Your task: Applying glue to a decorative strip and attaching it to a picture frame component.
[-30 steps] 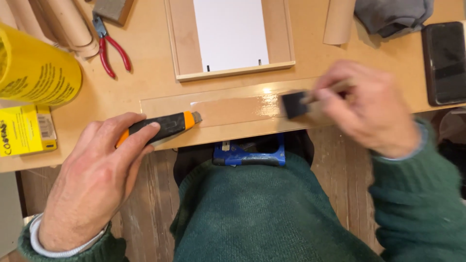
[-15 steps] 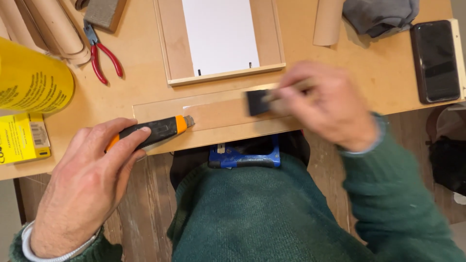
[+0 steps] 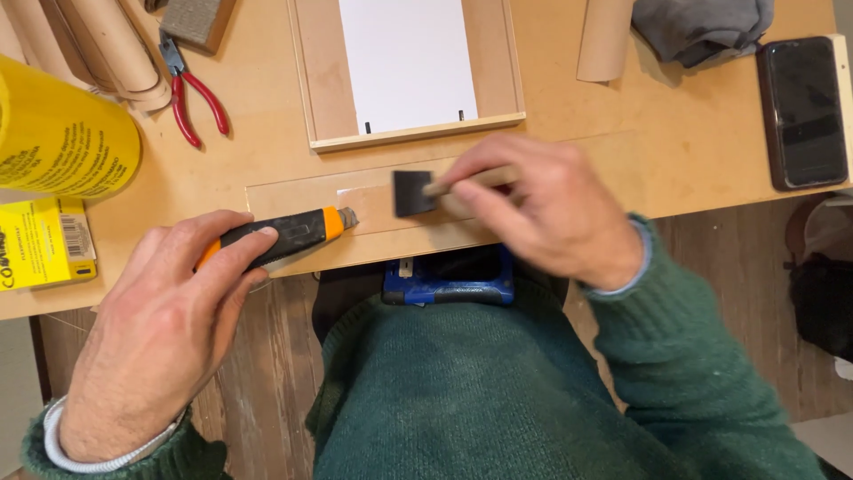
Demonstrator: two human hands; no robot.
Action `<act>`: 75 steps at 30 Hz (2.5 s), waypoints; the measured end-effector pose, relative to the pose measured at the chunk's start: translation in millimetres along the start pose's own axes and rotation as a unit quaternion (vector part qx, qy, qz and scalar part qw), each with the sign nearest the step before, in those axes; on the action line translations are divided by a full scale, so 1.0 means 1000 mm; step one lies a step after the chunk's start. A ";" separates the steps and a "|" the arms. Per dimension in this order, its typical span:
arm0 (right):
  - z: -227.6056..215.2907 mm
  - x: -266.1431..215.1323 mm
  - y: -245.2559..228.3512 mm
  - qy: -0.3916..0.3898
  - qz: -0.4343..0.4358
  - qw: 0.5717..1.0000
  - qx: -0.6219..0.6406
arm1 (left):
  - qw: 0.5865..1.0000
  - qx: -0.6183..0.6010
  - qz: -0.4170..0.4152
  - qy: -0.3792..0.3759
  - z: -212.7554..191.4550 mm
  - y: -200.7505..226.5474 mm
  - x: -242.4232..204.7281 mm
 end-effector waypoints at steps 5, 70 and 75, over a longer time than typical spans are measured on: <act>-0.051 -0.051 0.031 0.080 0.132 0.983 -0.101 | 1.000 -0.007 -0.001 0.002 0.002 -0.004 0.000; -0.004 0.095 -0.057 -0.222 -0.124 0.944 -0.212 | 0.982 -0.011 0.044 0.186 0.066 0.100 -0.001; 0.022 0.104 -0.055 -0.267 -0.097 0.936 -0.209 | 0.987 0.000 0.010 0.159 0.072 0.097 0.002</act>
Point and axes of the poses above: each hand's wrist, its own x-axis towards the middle knuckle, its own z-axis out of the palm, y = z × x, the point moved 7 cm from there along x, towards the middle knuckle, and after that the axes turned 7 degrees about -y, right-handed, at the moved point
